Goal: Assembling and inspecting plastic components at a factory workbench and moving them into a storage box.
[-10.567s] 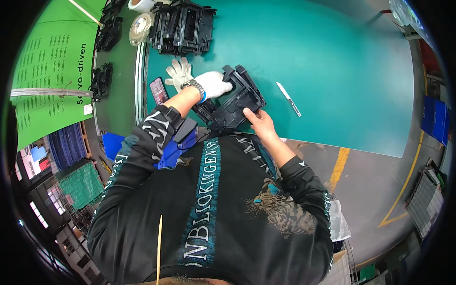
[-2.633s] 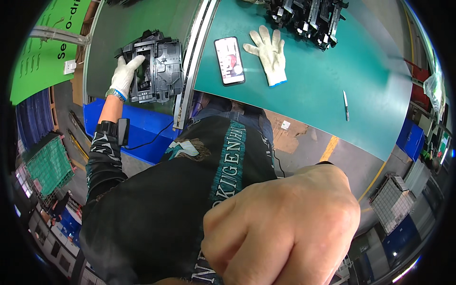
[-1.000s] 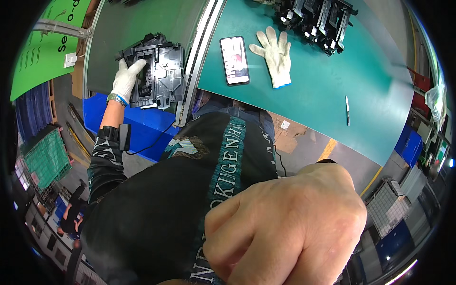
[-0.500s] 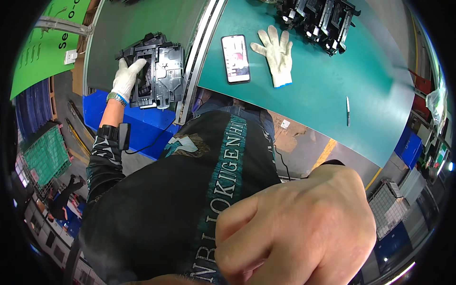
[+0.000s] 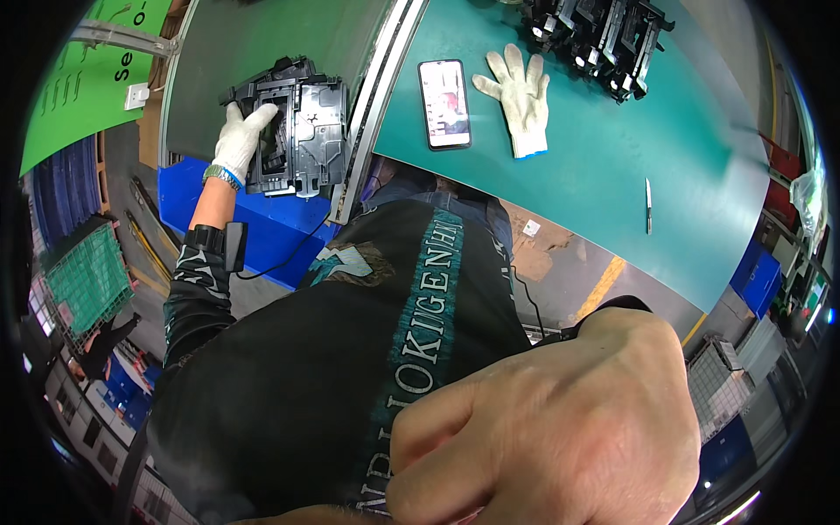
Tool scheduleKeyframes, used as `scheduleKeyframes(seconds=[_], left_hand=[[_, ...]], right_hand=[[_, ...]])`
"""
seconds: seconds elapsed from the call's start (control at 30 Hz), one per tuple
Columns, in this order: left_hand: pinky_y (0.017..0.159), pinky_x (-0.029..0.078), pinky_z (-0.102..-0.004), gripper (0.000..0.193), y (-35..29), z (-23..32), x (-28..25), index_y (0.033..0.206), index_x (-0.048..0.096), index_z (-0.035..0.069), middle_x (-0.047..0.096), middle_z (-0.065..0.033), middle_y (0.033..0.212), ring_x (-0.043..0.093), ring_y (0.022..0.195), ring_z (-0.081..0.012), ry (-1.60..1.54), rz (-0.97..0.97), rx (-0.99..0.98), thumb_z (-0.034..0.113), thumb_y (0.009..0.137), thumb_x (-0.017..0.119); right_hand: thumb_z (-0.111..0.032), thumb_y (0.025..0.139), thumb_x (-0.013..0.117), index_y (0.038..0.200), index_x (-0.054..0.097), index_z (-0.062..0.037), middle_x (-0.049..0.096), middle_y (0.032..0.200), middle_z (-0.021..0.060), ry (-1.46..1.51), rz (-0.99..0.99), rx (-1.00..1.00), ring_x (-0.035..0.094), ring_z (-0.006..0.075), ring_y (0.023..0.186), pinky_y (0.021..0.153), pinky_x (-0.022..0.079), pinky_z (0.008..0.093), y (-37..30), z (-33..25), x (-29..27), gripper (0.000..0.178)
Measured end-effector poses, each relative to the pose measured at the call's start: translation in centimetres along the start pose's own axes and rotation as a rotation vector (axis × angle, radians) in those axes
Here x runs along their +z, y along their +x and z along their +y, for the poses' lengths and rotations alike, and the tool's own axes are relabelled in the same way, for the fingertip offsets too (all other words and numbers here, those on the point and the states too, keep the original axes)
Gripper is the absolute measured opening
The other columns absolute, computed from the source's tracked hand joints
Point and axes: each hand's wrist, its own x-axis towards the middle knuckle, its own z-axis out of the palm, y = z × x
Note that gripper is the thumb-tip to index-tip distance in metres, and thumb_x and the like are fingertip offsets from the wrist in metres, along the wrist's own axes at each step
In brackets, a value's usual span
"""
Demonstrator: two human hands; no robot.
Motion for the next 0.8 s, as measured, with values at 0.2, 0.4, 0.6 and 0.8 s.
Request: scheduleKeyframes(seconds=[0.2, 0.4, 0.6, 0.8], left_hand=[[0.103, 0.045, -0.0364, 0.106, -0.1, -0.1, 0.2, 0.149, 0.03, -0.009, 0.056, -0.0279, 0.134, 0.058, 0.122, -0.0341, -0.006, -0.014, -0.021, 0.053, 0.076, 0.074], [0.104, 0.044, -0.0365, 0.11, -0.6, 0.0, -0.2, 0.151, 0.025, -0.01, 0.053, -0.0288, 0.138, 0.056, 0.126, -0.034, -0.027, -0.024, -0.031, 0.053, 0.075, 0.075], [0.109, 0.04, -0.0379, 0.111, -1.4, 0.8, -0.5, 0.151, 0.025, -0.011, 0.051, -0.0311, 0.14, 0.053, 0.13, -0.0381, -0.003, -0.02, -0.041, 0.05, 0.073, 0.075], [0.11, 0.039, -0.0384, 0.11, -2.0, 1.3, -0.5, 0.15, 0.026, -0.01, 0.054, -0.0306, 0.137, 0.054, 0.128, -0.0388, -0.022, -0.026, -0.047, 0.048, 0.071, 0.076]], right_hand=[[-0.008, 0.087, 0.069, 0.076, 0.066, -0.0008, 0.064, 0.077, 0.0131, -0.013, -0.106, 0.008, 0.056, 0.0209, 0.06, 0.059, 0.042, 0.0343, 1.3, -0.1, -1.2, 0.014], [-0.01, 0.089, 0.07, 0.08, 0.073, -0.0015, 0.068, 0.08, 0.0105, 0.002, -0.166, 0.047, 0.057, 0.0174, 0.062, 0.061, 0.042, 0.032, 1.5, -0.2, -1.1, 0.012], [-0.009, 0.088, 0.072, 0.082, 0.075, -0.0014, 0.068, 0.082, 0.0087, 0.044, -0.08, 0.038, 0.056, 0.0175, 0.063, 0.062, 0.043, 0.0321, 0.6, 0.3, -0.8, 0.01], [-0.006, 0.087, 0.074, 0.085, 0.077, -0.0012, 0.067, 0.081, 0.0085, -0.123, -0.045, -0.022, 0.054, 0.0173, 0.064, 0.061, 0.042, 0.0315, 0.4, 1.1, -1.5, 0.006]])
